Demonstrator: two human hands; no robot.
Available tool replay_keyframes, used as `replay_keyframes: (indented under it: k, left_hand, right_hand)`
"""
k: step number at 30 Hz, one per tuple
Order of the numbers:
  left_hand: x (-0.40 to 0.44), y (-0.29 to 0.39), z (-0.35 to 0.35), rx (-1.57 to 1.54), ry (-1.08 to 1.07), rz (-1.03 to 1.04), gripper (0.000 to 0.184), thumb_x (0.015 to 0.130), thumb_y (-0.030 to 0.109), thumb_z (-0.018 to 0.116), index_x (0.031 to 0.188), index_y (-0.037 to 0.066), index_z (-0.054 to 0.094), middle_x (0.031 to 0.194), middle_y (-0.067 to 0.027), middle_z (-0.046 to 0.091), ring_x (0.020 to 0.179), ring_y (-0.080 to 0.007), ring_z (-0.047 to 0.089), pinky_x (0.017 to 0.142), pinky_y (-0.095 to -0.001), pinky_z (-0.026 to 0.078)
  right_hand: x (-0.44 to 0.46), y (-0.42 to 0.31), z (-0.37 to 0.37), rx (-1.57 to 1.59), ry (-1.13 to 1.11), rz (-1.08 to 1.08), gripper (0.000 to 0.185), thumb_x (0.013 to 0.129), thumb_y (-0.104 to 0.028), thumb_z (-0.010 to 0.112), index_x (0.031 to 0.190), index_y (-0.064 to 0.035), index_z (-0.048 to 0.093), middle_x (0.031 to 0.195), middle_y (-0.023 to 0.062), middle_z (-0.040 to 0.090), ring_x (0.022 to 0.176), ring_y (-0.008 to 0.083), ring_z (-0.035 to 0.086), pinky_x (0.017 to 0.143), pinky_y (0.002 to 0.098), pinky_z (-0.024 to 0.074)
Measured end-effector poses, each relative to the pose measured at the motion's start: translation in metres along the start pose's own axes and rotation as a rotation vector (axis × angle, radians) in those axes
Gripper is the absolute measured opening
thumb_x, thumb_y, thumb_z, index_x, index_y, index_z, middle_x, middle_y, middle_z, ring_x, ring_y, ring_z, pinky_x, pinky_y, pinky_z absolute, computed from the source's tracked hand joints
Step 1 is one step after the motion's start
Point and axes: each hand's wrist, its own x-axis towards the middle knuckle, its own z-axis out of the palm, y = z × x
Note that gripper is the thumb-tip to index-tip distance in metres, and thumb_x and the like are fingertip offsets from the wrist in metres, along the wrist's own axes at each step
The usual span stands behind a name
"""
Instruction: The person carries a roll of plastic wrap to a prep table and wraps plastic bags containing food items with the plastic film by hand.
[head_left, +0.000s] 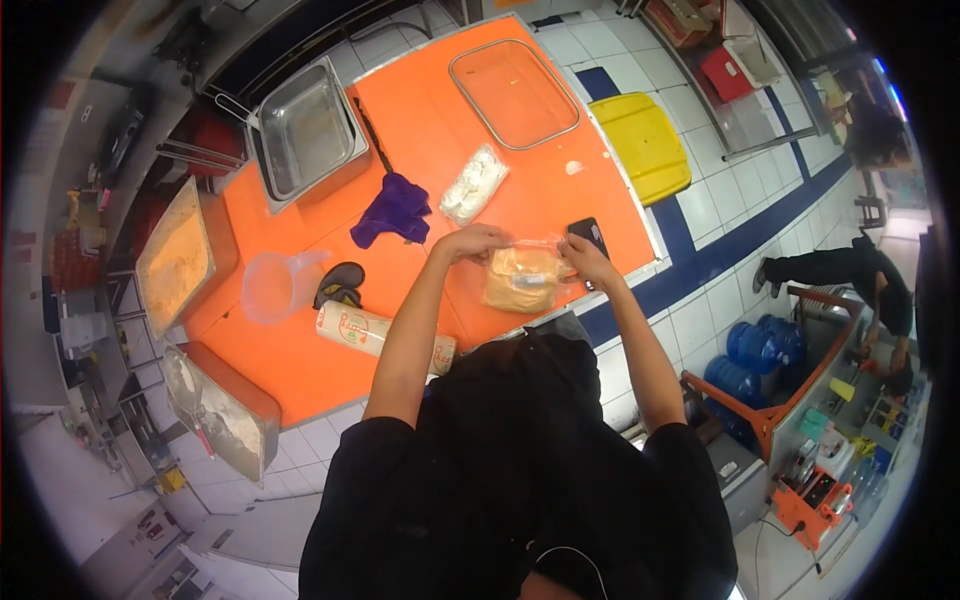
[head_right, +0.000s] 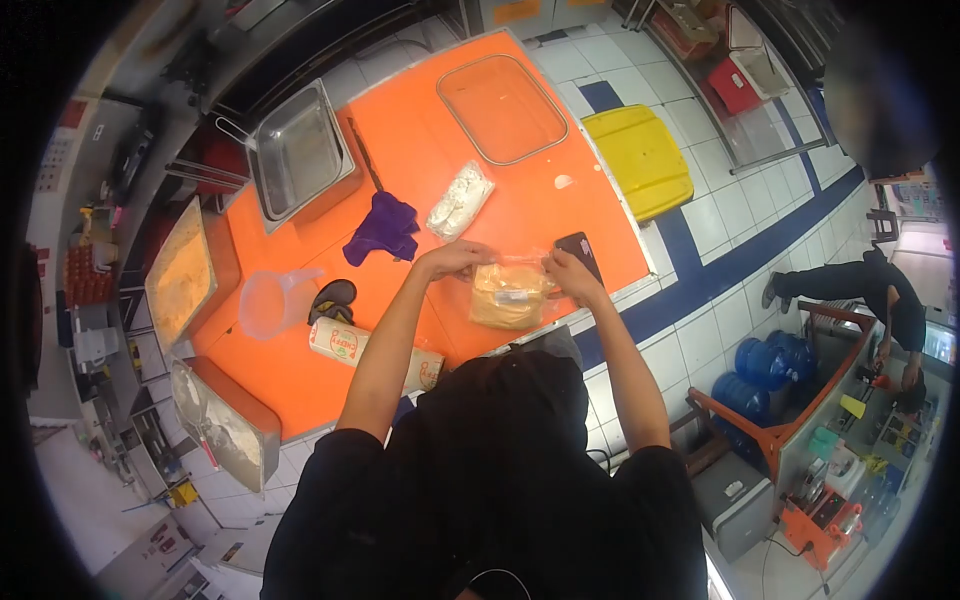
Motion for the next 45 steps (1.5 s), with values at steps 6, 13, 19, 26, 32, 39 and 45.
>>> replay_keyframes:
  k: [6, 13, 19, 26, 32, 39, 45]
  left_hand:
    - [0.022, -0.003, 0.003, 0.421, -0.117, 0.225, 0.027, 0.092, 0.026, 0.073, 0.106, 0.004, 0.07, 0.079, -0.0044, 0.066, 0.072, -0.0137, 0.062, 0.066, -0.0332, 0.053]
    - [-0.033, 0.019, 0.022, 0.711, 0.23, 0.619, 0.02, 0.094, 0.017, 0.067, 0.101, -0.001, 0.064, 0.086, -0.0125, 0.067, 0.077, -0.0187, 0.064, 0.07, -0.0362, 0.052]
    - [-0.061, -0.003, 0.05, 0.584, 0.266, 0.658, 0.015, 0.089, 0.006, 0.066, 0.103, 0.0, 0.064, 0.09, -0.0132, 0.062, 0.083, -0.0262, 0.065, 0.074, -0.0385, 0.053]
    - [-0.042, -0.057, 0.062, 0.986, 0.477, 0.923, 0.012, 0.086, 0.007, 0.068, 0.096, 0.005, 0.061, 0.091, -0.0101, 0.058, 0.086, -0.0312, 0.062, 0.073, -0.0395, 0.052]
    - [-0.068, -0.073, 0.07, 1.104, 0.552, 0.968, 0.038, 0.088, 0.021, 0.073, 0.122, 0.007, 0.065, 0.111, -0.0086, 0.062, 0.103, -0.0279, 0.061, 0.088, -0.0409, 0.05]
    - [-0.101, -0.088, 0.083, 1.054, 0.431, 0.826, 0.085, 0.079, 0.042, 0.083, 0.148, 0.006, 0.048, 0.141, -0.0125, 0.055, 0.125, -0.0338, 0.051, 0.106, -0.0485, 0.039]
    - [-0.08, -0.004, 0.125, 1.344, 0.463, 0.777, 0.118, 0.059, 0.052, 0.092, 0.154, 0.009, 0.036, 0.152, -0.0122, 0.043, 0.133, -0.0354, 0.044, 0.108, -0.0637, 0.03]
  right_hand:
    - [-0.016, 0.0, 0.0, -1.027, 0.242, -0.388, 0.026, 0.104, -0.029, 0.058, 0.097, -0.0046, 0.064, 0.076, 0.0092, 0.066, 0.071, 0.018, 0.068, 0.065, 0.0386, 0.0513]
    - [-0.033, -0.008, 0.014, -0.49, 0.248, -0.309, 0.019, 0.103, -0.019, 0.058, 0.102, -0.003, 0.068, 0.088, 0.0121, 0.074, 0.074, 0.0217, 0.073, 0.068, 0.0342, 0.0542]
    - [-0.021, 0.037, 0.035, 0.237, 0.243, -0.252, 0.021, 0.107, -0.02, 0.054, 0.104, -0.0031, 0.065, 0.1, 0.003, 0.072, 0.083, 0.0114, 0.069, 0.069, 0.0269, 0.0513]
    - [-0.013, 0.079, 0.046, 0.339, 0.24, -0.565, 0.01, 0.102, -0.013, 0.058, 0.102, -0.0039, 0.061, 0.098, 0.0035, 0.066, 0.094, 0.011, 0.062, 0.079, 0.0277, 0.0488]
    - [-0.084, 0.051, 0.032, -0.658, 0.275, -0.941, 0.032, 0.084, -0.006, 0.072, 0.115, -0.0057, 0.066, 0.127, 0.0161, 0.061, 0.112, 0.0355, 0.061, 0.096, 0.0421, 0.0504]
    - [-0.089, 0.09, 0.021, -0.56, 0.594, -0.84, 0.028, 0.086, -0.014, 0.073, 0.113, -0.0093, 0.067, 0.122, 0.0149, 0.064, 0.102, 0.0317, 0.064, 0.09, 0.0433, 0.0533]
    - [-0.097, 0.139, 0.037, -0.209, 0.327, -0.091, 0.027, 0.087, -0.024, 0.077, 0.102, -0.0041, 0.066, 0.094, 0.01, 0.073, 0.087, 0.0232, 0.072, 0.081, 0.0368, 0.0576]
